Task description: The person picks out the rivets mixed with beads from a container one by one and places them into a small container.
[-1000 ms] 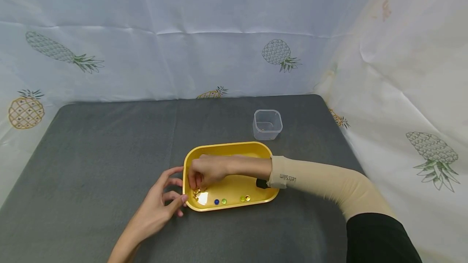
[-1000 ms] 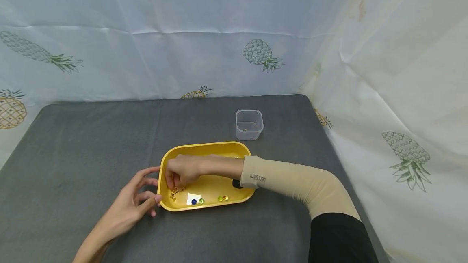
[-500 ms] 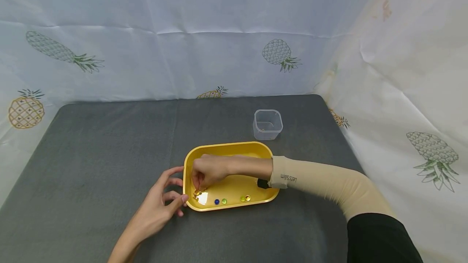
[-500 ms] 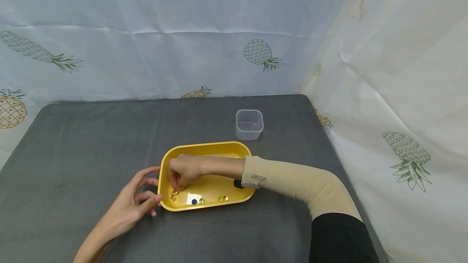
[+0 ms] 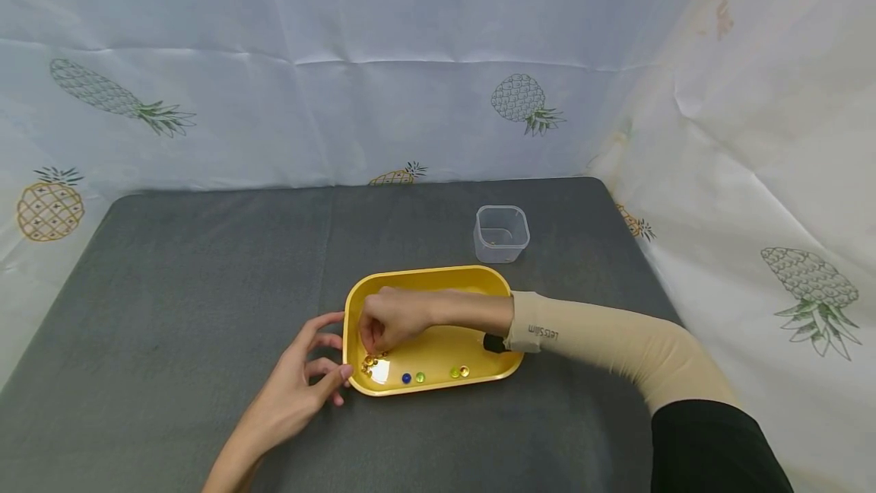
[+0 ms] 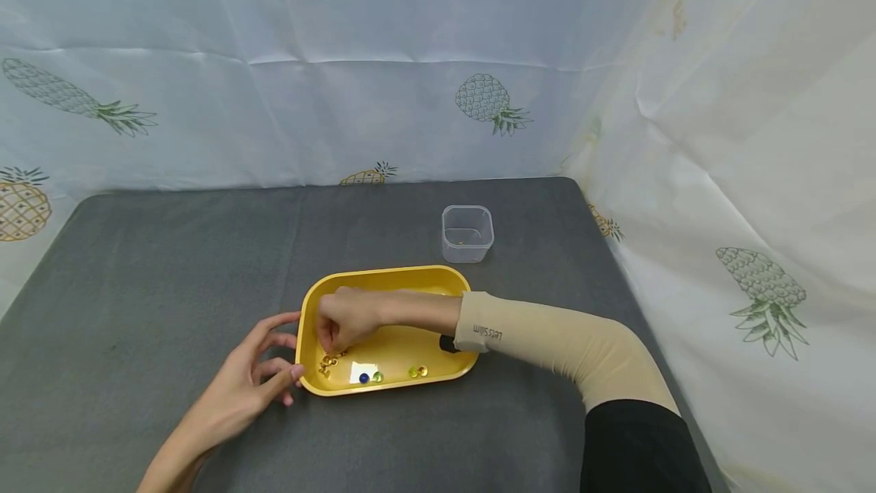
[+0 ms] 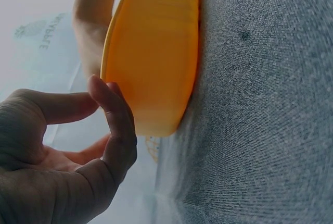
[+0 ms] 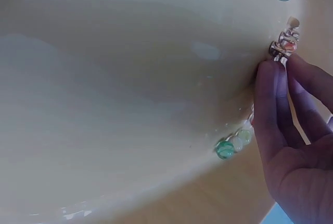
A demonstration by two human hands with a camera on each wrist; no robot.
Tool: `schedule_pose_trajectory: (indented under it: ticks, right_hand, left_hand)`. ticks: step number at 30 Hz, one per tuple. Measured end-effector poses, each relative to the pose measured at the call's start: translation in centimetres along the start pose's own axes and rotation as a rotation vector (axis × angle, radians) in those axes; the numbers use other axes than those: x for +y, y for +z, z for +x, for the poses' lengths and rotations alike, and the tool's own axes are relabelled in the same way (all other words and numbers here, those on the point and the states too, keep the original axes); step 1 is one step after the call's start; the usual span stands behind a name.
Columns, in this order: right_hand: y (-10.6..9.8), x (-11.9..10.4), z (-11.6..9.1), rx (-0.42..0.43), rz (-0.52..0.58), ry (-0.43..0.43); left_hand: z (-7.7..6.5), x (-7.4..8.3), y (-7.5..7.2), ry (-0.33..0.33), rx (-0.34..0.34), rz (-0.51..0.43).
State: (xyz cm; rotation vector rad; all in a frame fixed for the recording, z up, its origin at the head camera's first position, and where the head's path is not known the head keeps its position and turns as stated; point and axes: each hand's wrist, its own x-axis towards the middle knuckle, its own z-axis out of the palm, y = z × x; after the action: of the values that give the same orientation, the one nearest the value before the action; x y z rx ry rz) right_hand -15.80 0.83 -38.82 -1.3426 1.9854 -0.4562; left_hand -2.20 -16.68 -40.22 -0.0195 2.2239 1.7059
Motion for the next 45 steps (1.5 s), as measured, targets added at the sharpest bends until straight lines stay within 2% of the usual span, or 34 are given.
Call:
schedule_pose_trajectory:
  ticks: [11,20,30,45]
  right_hand:
    - [-0.8,-0.3,-0.6,0.026,0.011,-0.018]
    - [-1.5,-0.3,-1.1,0.066,0.051,-0.062]
    - [-3.0,-0.7,-2.3,0.115,0.104,-0.052]
    - [-4.0,-0.5,-3.6,0.177,0.132,-0.066]
  left_hand:
    - [0.0,0.1,0.1,-0.016,0.004,0.003]
    - [-0.1,0.2,0.0,0.005,-0.004,-0.005]
    - [-0.2,0.2,0.0,0.014,-0.011,-0.010]
    - [-0.1,0.4,0.0,-0.032,0.008,0.006]
